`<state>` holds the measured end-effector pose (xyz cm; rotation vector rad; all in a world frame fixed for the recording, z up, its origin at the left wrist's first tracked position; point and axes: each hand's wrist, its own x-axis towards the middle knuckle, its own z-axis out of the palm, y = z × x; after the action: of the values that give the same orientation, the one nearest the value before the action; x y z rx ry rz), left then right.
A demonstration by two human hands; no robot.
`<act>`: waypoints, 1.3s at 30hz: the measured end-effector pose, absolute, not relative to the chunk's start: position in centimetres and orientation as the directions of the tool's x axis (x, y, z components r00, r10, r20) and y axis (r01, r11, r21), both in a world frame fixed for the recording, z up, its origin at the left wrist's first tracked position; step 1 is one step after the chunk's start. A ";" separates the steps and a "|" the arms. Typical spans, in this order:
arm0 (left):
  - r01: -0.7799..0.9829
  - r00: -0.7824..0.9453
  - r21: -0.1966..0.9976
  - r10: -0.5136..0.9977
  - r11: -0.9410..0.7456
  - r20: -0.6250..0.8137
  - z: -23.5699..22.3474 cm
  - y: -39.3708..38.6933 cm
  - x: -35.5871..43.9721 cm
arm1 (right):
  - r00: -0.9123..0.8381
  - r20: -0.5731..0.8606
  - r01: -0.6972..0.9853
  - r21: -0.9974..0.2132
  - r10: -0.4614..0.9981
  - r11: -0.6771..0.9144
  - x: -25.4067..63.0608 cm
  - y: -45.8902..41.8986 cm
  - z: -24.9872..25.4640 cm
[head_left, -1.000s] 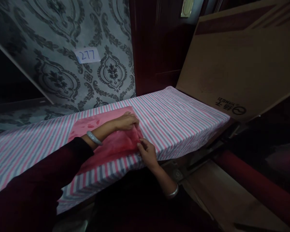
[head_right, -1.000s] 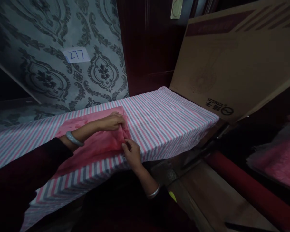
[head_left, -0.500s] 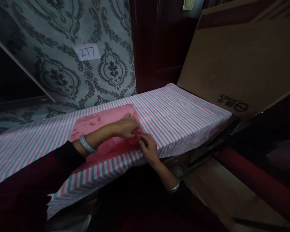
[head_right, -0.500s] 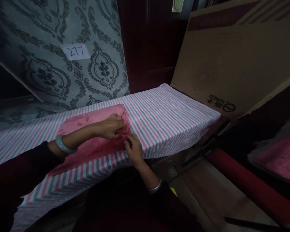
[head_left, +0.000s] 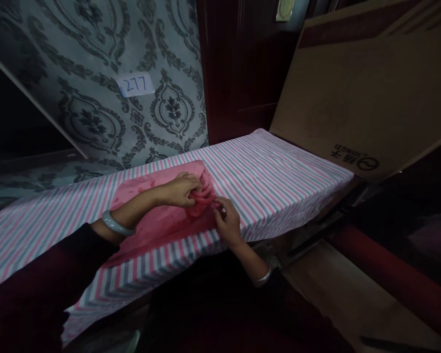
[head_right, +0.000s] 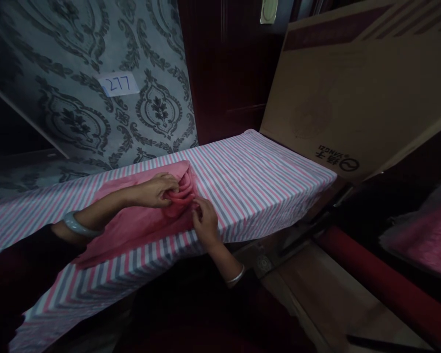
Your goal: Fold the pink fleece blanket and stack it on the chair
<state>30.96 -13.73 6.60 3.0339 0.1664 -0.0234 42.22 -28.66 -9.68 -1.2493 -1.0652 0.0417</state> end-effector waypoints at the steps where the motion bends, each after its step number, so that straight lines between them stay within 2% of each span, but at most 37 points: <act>1: 0.115 0.993 0.106 0.113 -0.988 -0.022 6.7 -13.7 30.9 | 0.536 0.647 0.531 -0.758 0.543 0.378 42.3 -28.4 -9.7; 4: 0.132 0.991 0.113 0.131 -0.985 -0.017 7.0 -13.8 30.6 | 0.529 0.672 0.573 -0.733 0.518 0.366 42.7 -27.4 -9.8; 9: 0.127 0.992 0.126 0.127 -0.984 -0.005 7.3 -13.6 30.1 | 0.558 0.618 0.501 -0.783 0.554 0.370 42.7 -26.2 -9.5; 17: 0.149 0.988 0.169 0.153 -0.974 0.010 7.4 -13.5 29.7 | 0.495 0.690 0.464 -0.724 0.528 0.511 42.4 -25.5 -8.6; 27: 0.137 0.990 0.201 0.142 -0.970 0.013 7.7 -13.5 29.5 | 0.465 0.617 0.356 -0.787 0.635 0.504 43.5 -24.7 -7.8; 35: 0.135 0.989 0.222 0.144 -0.966 0.026 7.6 -12.9 29.5 | 0.306 0.474 0.042 -0.873 0.826 0.486 44.4 -24.2 -8.3; 39: 0.132 0.990 0.226 0.141 -0.965 0.026 7.6 -12.7 29.4 | 0.294 0.475 0.048 -0.874 0.830 0.483 45.1 -24.3 -8.5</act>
<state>29.41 -12.72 7.64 2.9087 0.2021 0.0617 45.09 -24.35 -8.55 -0.9433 -1.1682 0.6385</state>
